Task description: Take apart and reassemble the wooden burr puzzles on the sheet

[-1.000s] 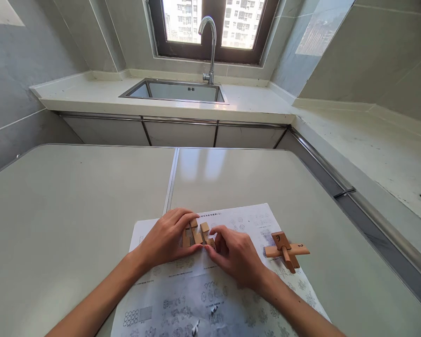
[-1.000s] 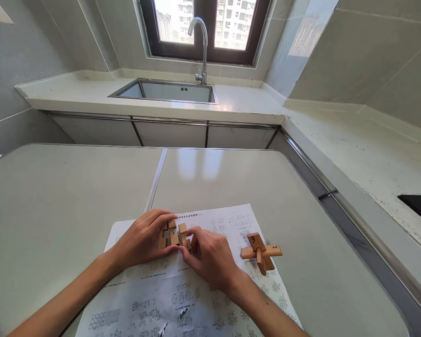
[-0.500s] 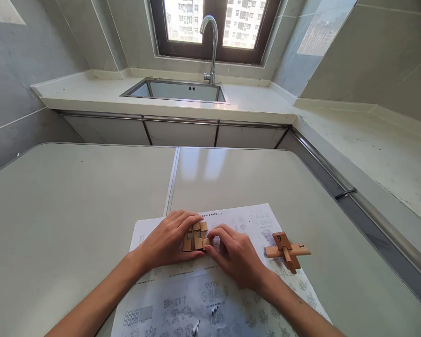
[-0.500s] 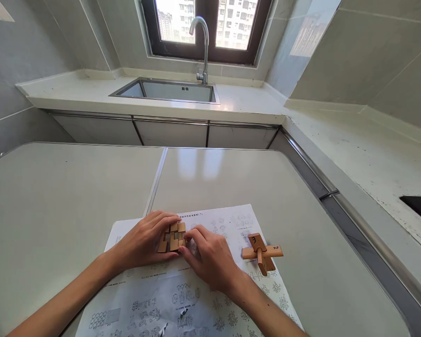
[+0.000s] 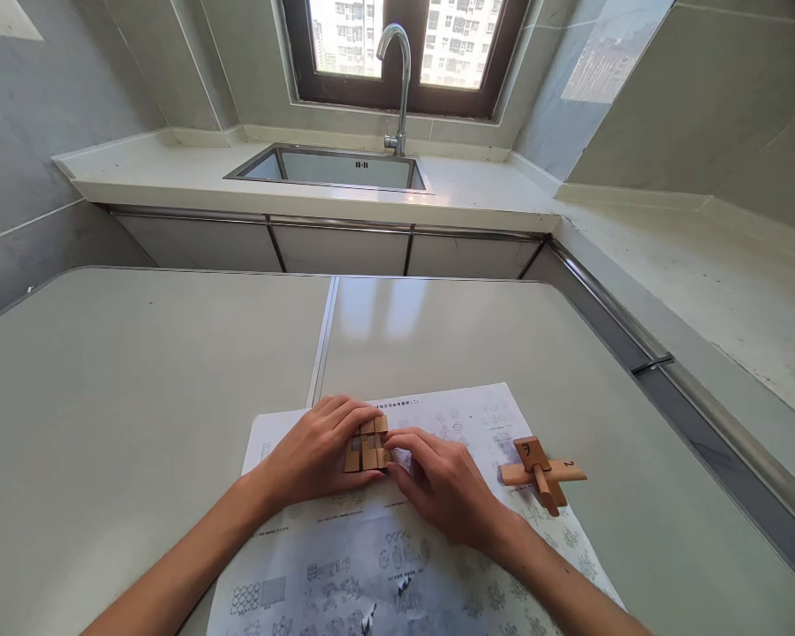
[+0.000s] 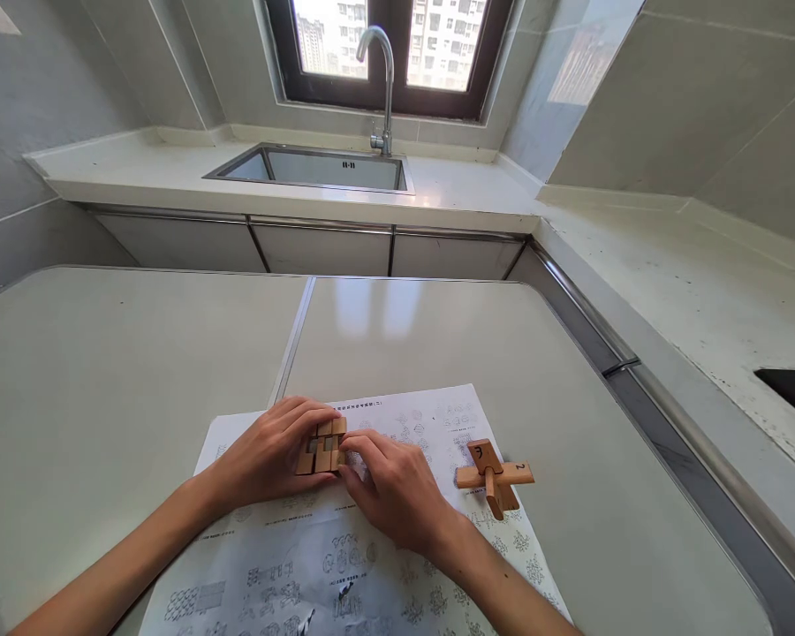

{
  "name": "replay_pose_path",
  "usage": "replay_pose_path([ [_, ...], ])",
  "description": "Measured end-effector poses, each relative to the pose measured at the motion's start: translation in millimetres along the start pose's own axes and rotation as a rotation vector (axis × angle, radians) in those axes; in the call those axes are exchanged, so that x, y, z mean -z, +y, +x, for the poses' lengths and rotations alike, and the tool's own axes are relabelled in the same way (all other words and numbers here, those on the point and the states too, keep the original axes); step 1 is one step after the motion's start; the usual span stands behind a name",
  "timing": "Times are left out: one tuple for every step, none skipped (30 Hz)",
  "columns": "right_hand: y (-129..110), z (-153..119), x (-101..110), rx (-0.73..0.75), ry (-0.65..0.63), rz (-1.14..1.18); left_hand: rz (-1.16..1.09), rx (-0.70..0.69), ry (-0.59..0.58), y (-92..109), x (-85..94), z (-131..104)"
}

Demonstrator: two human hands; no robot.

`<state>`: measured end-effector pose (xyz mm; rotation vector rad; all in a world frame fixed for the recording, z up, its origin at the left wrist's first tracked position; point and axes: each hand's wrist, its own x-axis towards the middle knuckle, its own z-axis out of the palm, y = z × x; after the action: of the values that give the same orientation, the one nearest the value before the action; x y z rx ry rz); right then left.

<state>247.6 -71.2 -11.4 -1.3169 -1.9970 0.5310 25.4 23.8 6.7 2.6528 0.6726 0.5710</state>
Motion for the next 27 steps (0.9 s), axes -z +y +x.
replay_pose_path([
  [0.3, -0.1, -0.3, 0.001, 0.002, 0.0, 0.0, 0.002, 0.005, 0.2, -0.3, 0.0],
  [0.5, -0.2, -0.6, 0.002, 0.002, 0.0, 0.003, 0.004, 0.009, 0.4, -0.5, 0.1],
  [0.6, -0.2, -0.8, 0.003, 0.002, 0.001, 0.006, 0.005, 0.015, 0.6, -0.7, 0.1],
  [0.7, -0.3, -0.9, 0.003, 0.001, 0.001, 0.009, 0.007, 0.02, 0.9, -0.8, 0.1],
  [0.7, -0.3, -1.0, 0.002, 0.001, 0.002, 0.013, 0.007, 0.022, 1.3, -0.8, 0.2],
  [0.6, -0.4, -1.0, 0.002, 0.0, 0.005, 0.017, 0.008, 0.023, 1.6, -0.9, 0.3],
  [0.6, -0.4, -1.0, 0.002, 0.0, 0.009, 0.021, 0.008, 0.025, 1.8, -0.9, 0.4],
  [0.5, -0.5, -1.0, 0.001, 0.001, 0.013, 0.025, 0.01, 0.026, 2.0, -1.0, 0.4],
  [0.5, -0.5, -0.9, 0.0, 0.002, 0.015, 0.03, 0.013, 0.031, 2.1, -1.2, 0.4],
  [0.5, -0.6, -0.9, -0.001, 0.003, 0.017, 0.036, 0.02, 0.038, 2.0, -1.6, 0.3],
  [0.6, -0.7, -1.0, -0.002, 0.005, 0.017, 0.041, 0.027, 0.048, 1.8, -2.1, 0.1],
  [0.8, -0.7, -1.0, -0.002, 0.006, 0.016, 0.046, 0.035, 0.057, 1.4, -2.7, -0.2],
  [1.0, -0.8, -1.1, -0.002, 0.006, 0.016, 0.05, 0.043, 0.064, 1.0, -3.4, -0.7],
  [1.2, -0.9, -1.3, -0.001, 0.005, 0.017, 0.054, 0.051, 0.068, 0.5, -4.0, -1.1],
  [1.5, -1.0, -1.6, 0.0, 0.005, 0.018, 0.057, 0.058, 0.07, 0.0, -4.7, -1.6],
  [1.8, -1.1, -1.9, 0.0, 0.006, 0.018, 0.062, 0.066, 0.07, -0.5, -5.2, -2.0],
  [2.0, -1.2, -2.2, -0.002, 0.008, 0.018, 0.066, 0.073, 0.07, -0.9, -5.7, -2.4],
  [2.3, -1.4, -2.6, -0.006, 0.011, 0.018, 0.072, 0.08, 0.071, -1.3, -6.0, -2.6],
  [2.5, -1.5, -2.9, -0.009, 0.014, 0.018, 0.08, 0.086, 0.073, -1.6, -6.2, -2.7],
  [2.7, -1.6, -3.1, -0.011, 0.017, 0.019, 0.092, 0.092, 0.077, -1.8, -6.4, -2.8],
  [2.9, -1.7, -3.4, -0.01, 0.02, 0.018, 0.108, 0.097, 0.082, -2.0, -6.6, -2.7],
  [3.1, -1.8, -3.5, -0.01, 0.021, 0.018, 0.126, 0.101, 0.086, -2.2, -6.8, -2.6],
  [3.2, -1.8, -3.7, -0.008, 0.023, 0.016, 0.146, 0.104, 0.092, -2.4, -7.1, -2.4],
  [3.4, -1.8, -3.7, -0.007, 0.023, 0.013, 0.163, 0.109, 0.097, -2.6, -7.4, -2.3],
  [3.6, -1.9, -3.8, -0.007, 0.023, 0.009, 0.177, 0.116, 0.102, -2.9, -7.8, -2.2],
  [3.8, -1.9, -3.9, -0.006, 0.022, 0.007, 0.186, 0.13, 0.108, -3.3, -8.2, -2.1],
  [4.1, -1.9, -4.0, -0.004, 0.02, 0.007, 0.195, 0.151, 0.115, -3.9, -8.6, -1.9],
])
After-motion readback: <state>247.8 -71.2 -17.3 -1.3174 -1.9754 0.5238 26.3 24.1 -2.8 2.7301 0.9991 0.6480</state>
